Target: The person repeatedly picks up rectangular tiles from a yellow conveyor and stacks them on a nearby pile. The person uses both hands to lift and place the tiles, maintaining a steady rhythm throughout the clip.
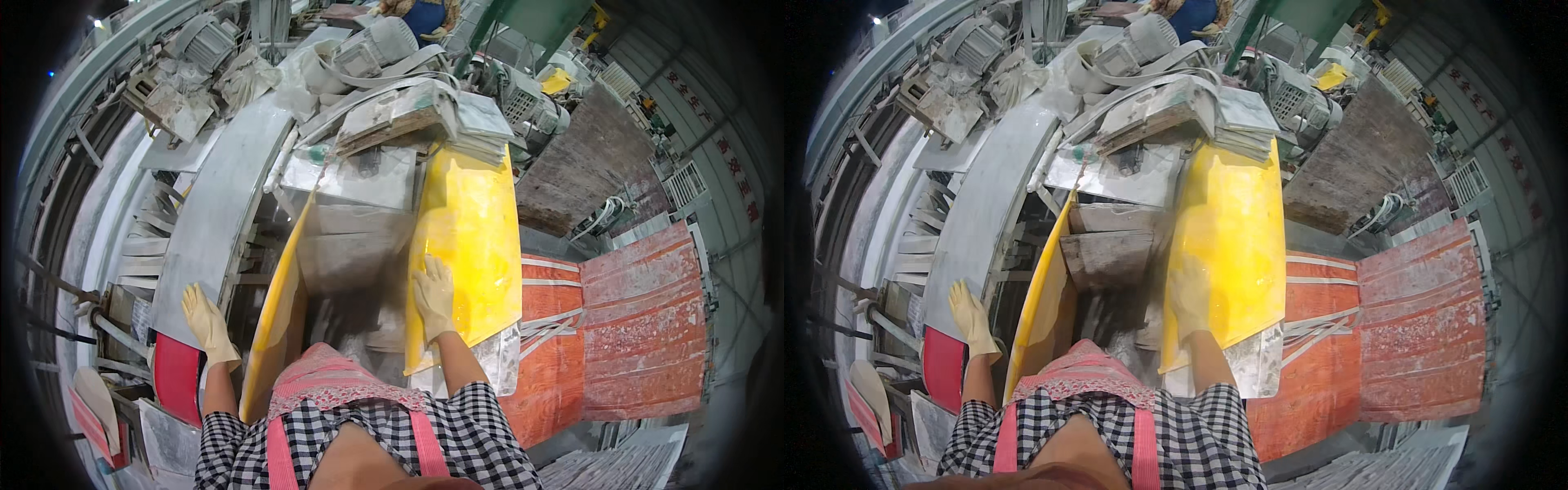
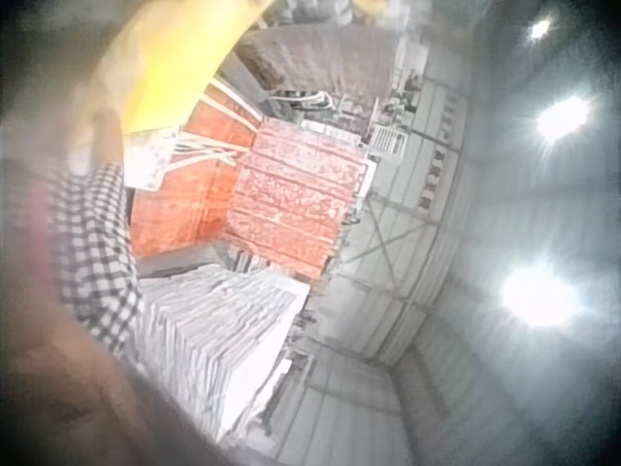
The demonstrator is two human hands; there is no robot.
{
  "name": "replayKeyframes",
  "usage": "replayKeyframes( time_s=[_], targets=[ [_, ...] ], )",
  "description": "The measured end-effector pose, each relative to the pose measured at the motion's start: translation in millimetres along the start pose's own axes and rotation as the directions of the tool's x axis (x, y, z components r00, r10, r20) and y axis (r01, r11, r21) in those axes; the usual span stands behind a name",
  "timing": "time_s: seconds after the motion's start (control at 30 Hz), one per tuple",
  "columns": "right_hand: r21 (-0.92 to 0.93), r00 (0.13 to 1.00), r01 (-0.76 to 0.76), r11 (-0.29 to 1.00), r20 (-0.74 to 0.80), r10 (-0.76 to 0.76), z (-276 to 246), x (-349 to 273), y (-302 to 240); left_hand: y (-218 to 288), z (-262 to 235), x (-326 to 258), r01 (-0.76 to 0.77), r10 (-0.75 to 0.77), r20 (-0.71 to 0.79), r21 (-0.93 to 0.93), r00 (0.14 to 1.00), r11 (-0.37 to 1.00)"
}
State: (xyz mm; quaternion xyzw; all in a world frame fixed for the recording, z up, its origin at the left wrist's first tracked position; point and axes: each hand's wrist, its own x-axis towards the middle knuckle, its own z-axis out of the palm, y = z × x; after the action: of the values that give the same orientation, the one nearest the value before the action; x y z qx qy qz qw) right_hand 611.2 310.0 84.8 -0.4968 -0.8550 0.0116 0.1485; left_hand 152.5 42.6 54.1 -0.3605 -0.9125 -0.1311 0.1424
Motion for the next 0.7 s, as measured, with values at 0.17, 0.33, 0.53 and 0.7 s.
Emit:
replayKeyframes(
  time_s=[0.17, 0.33, 0.53, 0.7],
  targets=[
    [0.007, 0.994, 0.043, 0.999, -0.104, -0.042, 4, -1, 1, -7, 8, 1, -0.016, 0.017, -0.029, 0.025, 0.999, 1.0],
    [0.063, 0.983, 0.053, 0.997, -0.18, -0.041, -4, -1, -4, -16, 18, 3, -0.055, 0.054, -0.079, -0.009, 0.995, 0.998],
    [0.067, 0.986, 0.058, 0.996, -0.159, -0.046, -15, 0, -8, -12, 15, 3, -0.038, 0.037, -0.071, -0.012, 0.997, 0.999],
    [0.079, 0.989, 0.048, 0.996, -0.143, -0.037, -7, -2, -5, -4, 4, 1, -0.003, 0.002, -0.027, -0.037, 1.0, 0.999]
  ],
)
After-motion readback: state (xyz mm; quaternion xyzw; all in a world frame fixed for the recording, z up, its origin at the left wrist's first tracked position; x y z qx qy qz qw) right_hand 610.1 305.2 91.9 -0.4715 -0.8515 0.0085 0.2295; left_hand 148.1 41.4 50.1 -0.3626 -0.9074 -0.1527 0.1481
